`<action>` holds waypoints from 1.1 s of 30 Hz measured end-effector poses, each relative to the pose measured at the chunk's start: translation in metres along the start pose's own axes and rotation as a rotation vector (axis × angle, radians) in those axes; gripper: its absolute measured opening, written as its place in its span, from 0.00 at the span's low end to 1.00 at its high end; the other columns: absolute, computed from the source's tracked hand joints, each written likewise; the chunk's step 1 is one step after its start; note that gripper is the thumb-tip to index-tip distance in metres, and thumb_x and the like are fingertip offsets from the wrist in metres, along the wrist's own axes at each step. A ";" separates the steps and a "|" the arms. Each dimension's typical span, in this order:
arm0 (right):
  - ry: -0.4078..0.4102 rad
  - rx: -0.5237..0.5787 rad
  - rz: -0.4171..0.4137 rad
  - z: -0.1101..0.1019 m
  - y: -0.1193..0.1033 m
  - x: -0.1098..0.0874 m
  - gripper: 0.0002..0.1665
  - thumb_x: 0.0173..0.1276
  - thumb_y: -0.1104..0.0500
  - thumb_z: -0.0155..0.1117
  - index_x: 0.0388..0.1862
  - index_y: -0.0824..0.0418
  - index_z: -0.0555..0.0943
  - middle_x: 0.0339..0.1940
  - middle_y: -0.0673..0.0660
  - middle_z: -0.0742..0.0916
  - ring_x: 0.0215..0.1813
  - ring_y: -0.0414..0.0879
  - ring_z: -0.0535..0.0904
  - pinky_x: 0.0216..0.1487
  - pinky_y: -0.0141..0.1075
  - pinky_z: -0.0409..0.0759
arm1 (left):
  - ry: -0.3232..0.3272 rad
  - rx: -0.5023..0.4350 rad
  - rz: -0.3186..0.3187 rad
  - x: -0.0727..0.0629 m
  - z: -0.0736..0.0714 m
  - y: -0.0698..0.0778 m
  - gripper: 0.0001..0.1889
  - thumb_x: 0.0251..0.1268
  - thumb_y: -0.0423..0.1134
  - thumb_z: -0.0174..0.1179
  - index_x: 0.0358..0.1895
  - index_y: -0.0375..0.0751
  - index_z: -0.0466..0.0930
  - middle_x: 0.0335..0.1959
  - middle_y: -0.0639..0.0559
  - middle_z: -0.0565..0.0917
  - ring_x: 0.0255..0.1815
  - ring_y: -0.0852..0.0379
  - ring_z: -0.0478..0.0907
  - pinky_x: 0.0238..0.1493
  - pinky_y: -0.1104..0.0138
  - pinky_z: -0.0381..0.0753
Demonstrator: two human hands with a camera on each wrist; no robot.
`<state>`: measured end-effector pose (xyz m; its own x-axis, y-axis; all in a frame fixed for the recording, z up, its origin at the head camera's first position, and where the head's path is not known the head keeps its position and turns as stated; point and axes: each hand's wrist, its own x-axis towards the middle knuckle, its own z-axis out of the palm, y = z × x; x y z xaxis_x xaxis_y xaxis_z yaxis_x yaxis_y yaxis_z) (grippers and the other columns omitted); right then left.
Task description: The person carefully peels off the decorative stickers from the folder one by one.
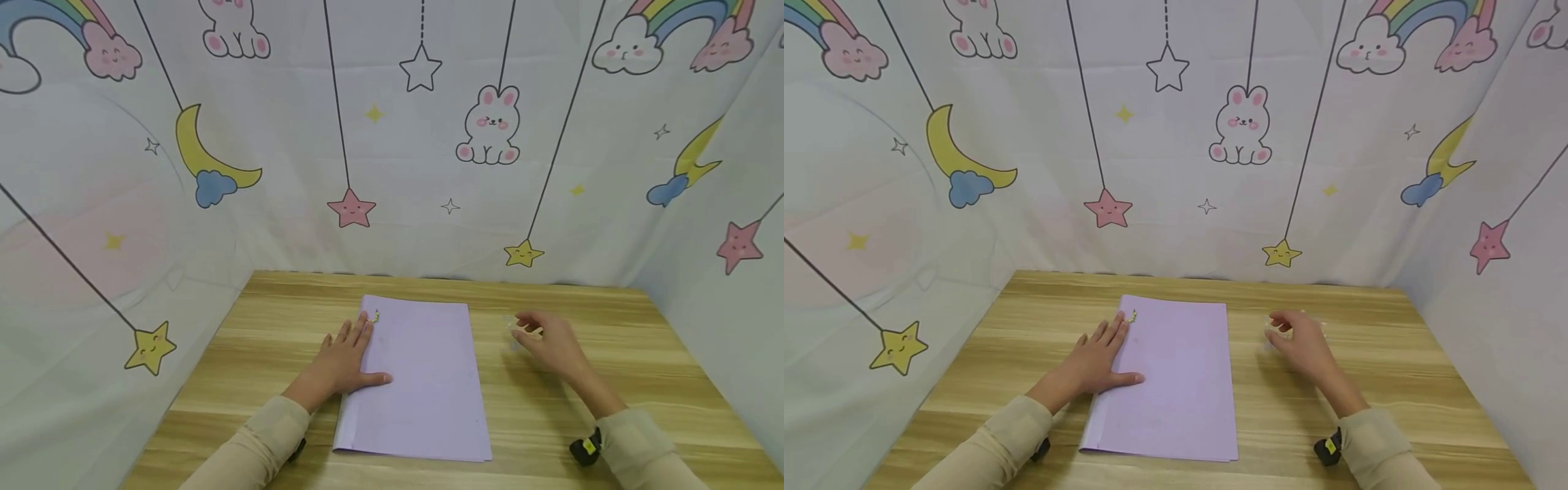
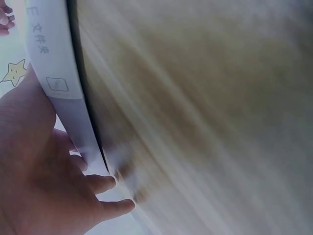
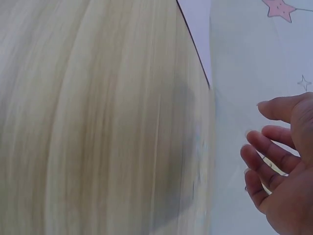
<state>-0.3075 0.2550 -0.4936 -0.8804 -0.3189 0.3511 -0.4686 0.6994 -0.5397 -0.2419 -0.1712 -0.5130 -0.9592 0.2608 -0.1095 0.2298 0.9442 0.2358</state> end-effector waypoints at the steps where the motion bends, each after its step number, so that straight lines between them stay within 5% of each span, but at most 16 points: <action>1: 0.002 0.000 -0.009 0.002 -0.002 0.001 0.21 0.74 0.61 0.72 0.60 0.72 0.83 0.47 0.62 0.90 0.50 0.60 0.85 0.52 0.59 0.82 | 0.000 0.009 -0.004 0.000 0.001 0.000 0.63 0.63 0.79 0.59 0.87 0.38 0.44 0.89 0.42 0.39 0.87 0.32 0.43 0.77 0.30 0.51; 11: 0.001 0.059 -0.100 0.023 -0.031 0.017 0.25 0.71 0.58 0.75 0.61 0.70 0.83 0.50 0.64 0.90 0.52 0.60 0.85 0.50 0.59 0.83 | 0.055 0.055 0.042 0.000 0.004 -0.003 0.56 0.66 0.79 0.55 0.87 0.48 0.54 0.88 0.35 0.44 0.86 0.32 0.46 0.77 0.31 0.52; 19: -0.044 0.121 -0.140 0.039 -0.051 0.026 0.28 0.70 0.55 0.76 0.64 0.68 0.82 0.57 0.65 0.88 0.57 0.60 0.83 0.55 0.60 0.82 | 0.088 0.066 0.086 -0.018 0.005 0.006 0.52 0.67 0.79 0.54 0.85 0.50 0.60 0.87 0.34 0.48 0.87 0.33 0.44 0.78 0.32 0.51; 26: -0.077 0.120 -0.165 0.056 -0.069 0.037 0.31 0.69 0.53 0.78 0.66 0.66 0.82 0.59 0.62 0.88 0.58 0.57 0.84 0.56 0.55 0.82 | 0.068 0.073 0.187 -0.031 0.006 0.022 0.53 0.66 0.80 0.53 0.86 0.49 0.59 0.88 0.38 0.49 0.87 0.33 0.41 0.79 0.32 0.50; 33: -0.130 0.142 -0.178 0.072 -0.094 0.047 0.33 0.70 0.52 0.76 0.68 0.65 0.81 0.62 0.62 0.87 0.61 0.56 0.83 0.60 0.54 0.82 | 0.046 0.103 0.217 -0.034 0.010 0.020 0.55 0.64 0.83 0.51 0.86 0.50 0.57 0.88 0.40 0.48 0.87 0.34 0.39 0.81 0.36 0.50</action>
<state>-0.3098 0.1279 -0.4816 -0.7807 -0.5148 0.3542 -0.6148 0.5312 -0.5829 -0.2026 -0.1590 -0.5142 -0.8913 0.4529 -0.0219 0.4450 0.8830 0.1495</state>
